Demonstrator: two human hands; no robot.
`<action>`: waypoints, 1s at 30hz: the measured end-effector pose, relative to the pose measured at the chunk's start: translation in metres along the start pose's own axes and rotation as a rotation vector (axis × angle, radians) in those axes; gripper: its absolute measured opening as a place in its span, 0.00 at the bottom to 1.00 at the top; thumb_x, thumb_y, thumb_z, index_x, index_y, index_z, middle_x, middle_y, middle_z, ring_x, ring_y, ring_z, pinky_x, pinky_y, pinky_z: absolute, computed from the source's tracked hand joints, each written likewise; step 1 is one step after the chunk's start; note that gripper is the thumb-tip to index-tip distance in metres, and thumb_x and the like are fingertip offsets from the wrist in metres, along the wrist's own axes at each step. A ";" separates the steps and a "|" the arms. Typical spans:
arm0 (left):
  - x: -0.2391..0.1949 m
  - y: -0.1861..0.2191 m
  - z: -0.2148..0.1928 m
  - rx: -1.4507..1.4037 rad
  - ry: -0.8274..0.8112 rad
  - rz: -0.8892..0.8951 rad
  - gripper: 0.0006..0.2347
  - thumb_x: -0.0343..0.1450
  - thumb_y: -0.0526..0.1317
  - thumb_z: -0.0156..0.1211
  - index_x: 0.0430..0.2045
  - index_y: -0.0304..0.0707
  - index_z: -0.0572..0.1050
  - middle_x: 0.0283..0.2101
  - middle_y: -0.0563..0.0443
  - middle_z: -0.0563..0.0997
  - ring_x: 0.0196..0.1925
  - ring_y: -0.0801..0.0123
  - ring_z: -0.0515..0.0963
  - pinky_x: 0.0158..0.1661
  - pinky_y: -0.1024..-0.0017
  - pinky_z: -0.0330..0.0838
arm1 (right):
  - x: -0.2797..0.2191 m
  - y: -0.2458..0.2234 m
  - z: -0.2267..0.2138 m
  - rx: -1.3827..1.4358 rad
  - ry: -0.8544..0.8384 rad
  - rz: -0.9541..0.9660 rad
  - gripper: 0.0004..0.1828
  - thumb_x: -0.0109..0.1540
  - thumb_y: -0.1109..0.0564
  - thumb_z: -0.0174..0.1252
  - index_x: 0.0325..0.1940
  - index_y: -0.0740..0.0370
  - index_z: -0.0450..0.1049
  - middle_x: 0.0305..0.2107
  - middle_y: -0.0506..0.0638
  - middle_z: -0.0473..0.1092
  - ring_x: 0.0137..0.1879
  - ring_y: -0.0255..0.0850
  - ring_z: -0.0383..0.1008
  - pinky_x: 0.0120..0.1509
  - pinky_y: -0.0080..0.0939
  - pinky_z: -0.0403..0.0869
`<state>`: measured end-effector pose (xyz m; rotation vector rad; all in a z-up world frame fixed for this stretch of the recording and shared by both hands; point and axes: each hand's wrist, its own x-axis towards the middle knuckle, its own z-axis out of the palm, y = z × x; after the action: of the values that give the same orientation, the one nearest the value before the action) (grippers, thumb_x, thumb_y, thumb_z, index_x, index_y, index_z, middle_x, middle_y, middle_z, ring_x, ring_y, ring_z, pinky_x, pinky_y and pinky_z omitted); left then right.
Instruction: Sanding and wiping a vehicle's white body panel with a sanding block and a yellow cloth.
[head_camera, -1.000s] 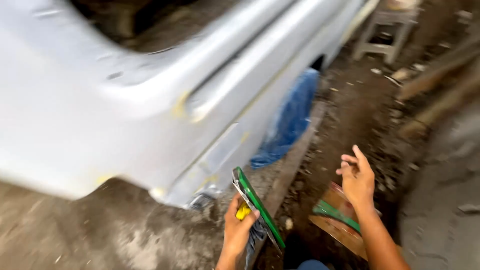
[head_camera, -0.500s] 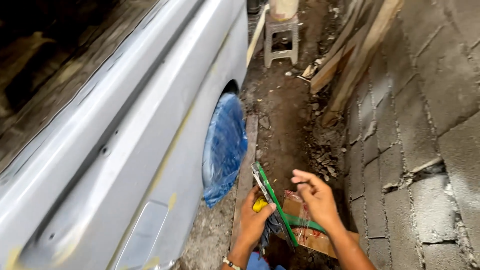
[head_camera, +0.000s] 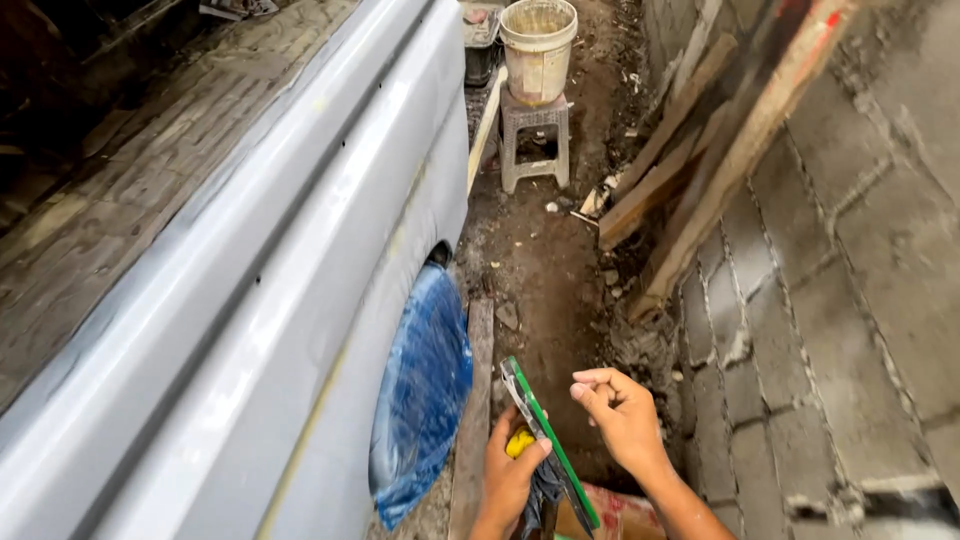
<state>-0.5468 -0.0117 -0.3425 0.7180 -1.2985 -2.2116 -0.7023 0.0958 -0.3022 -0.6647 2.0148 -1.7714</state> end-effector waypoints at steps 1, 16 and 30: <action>0.032 -0.014 -0.009 -0.003 0.003 0.014 0.29 0.64 0.30 0.62 0.63 0.30 0.64 0.56 0.43 0.79 0.54 0.65 0.79 0.55 0.69 0.72 | 0.032 0.015 0.004 0.000 -0.007 -0.012 0.12 0.63 0.60 0.65 0.48 0.70 0.80 0.18 0.44 0.62 0.28 0.33 0.64 0.38 0.36 0.69; 0.301 0.043 0.001 0.056 0.026 0.088 0.30 0.63 0.30 0.66 0.63 0.26 0.65 0.52 0.42 0.79 0.52 0.65 0.79 0.53 0.69 0.72 | 0.298 0.035 0.037 -0.082 -0.281 0.066 0.21 0.61 0.63 0.63 0.59 0.63 0.76 0.42 0.54 0.79 0.49 0.36 0.78 0.56 0.37 0.77; 0.590 0.009 0.070 -0.027 0.108 0.004 0.30 0.61 0.28 0.68 0.60 0.26 0.66 0.48 0.40 0.81 0.47 0.64 0.82 0.49 0.68 0.76 | 0.587 0.160 0.000 0.064 -0.098 0.118 0.20 0.68 0.51 0.59 0.37 0.74 0.81 0.32 0.58 0.82 0.42 0.41 0.80 0.51 0.41 0.78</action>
<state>-1.0337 -0.3424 -0.4229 0.8118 -1.2136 -2.1515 -1.1986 -0.2267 -0.4439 -0.5882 1.8842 -1.6939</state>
